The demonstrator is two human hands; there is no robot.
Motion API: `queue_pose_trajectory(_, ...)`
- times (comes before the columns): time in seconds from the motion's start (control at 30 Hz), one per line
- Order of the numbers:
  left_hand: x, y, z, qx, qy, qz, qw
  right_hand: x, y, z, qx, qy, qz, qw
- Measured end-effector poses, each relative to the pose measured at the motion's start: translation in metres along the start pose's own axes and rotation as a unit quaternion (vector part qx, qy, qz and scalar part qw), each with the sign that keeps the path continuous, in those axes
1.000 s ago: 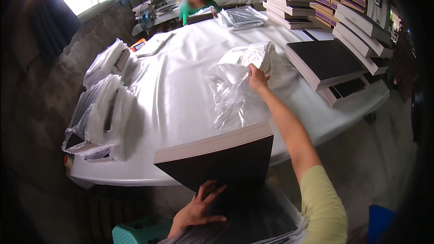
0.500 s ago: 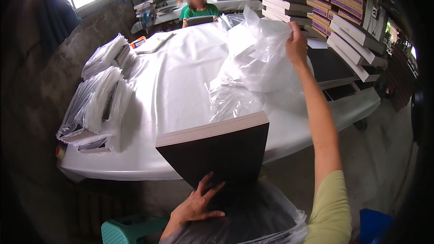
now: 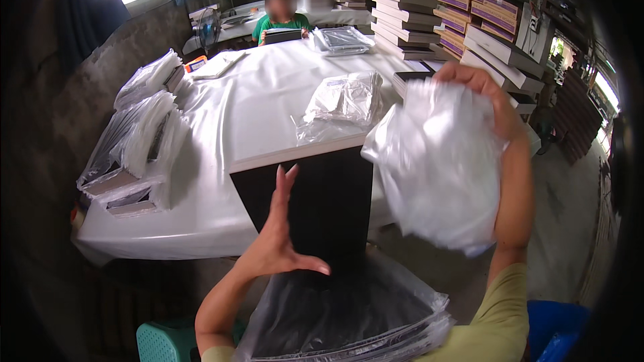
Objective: The person places a book into a plastic sleeve, folds the excess plastic over the edge, and stacks the packaged item onto a pile, repeating this process for six books.
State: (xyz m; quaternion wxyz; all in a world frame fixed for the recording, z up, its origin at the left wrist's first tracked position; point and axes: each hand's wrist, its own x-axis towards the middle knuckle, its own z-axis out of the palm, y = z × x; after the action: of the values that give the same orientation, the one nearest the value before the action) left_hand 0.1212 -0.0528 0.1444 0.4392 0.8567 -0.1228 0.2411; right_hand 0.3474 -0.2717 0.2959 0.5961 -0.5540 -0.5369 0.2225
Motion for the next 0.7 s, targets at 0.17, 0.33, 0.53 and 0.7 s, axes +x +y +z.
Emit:
queue_pose_trajectory(0.17, 0.020, 0.030, 0.028, -0.070, 0.027, 0.068, 0.995, 0.001, 0.038, 0.075, 0.230, -0.021, 0.085, 0.969)
queue_pose_trajectory(0.33, 0.005, 0.018, 0.027, -0.475, 0.111, -0.267, 0.831, 0.005, 0.125, 0.102, 0.253, -0.061, 0.178, 0.949)
queue_pose_trajectory(0.53, -0.025, -0.002, 0.032, -0.509, 0.233, -0.326, 0.762, -0.006, 0.141, 0.143, 0.111, -0.019, 0.126, 0.986)
queue_pose_trajectory(0.7, -0.024, -0.004, 0.024, -0.507, 0.313, -0.317, 0.738, -0.030, 0.103, 0.158, -0.358, -0.016, -0.202, 0.911)
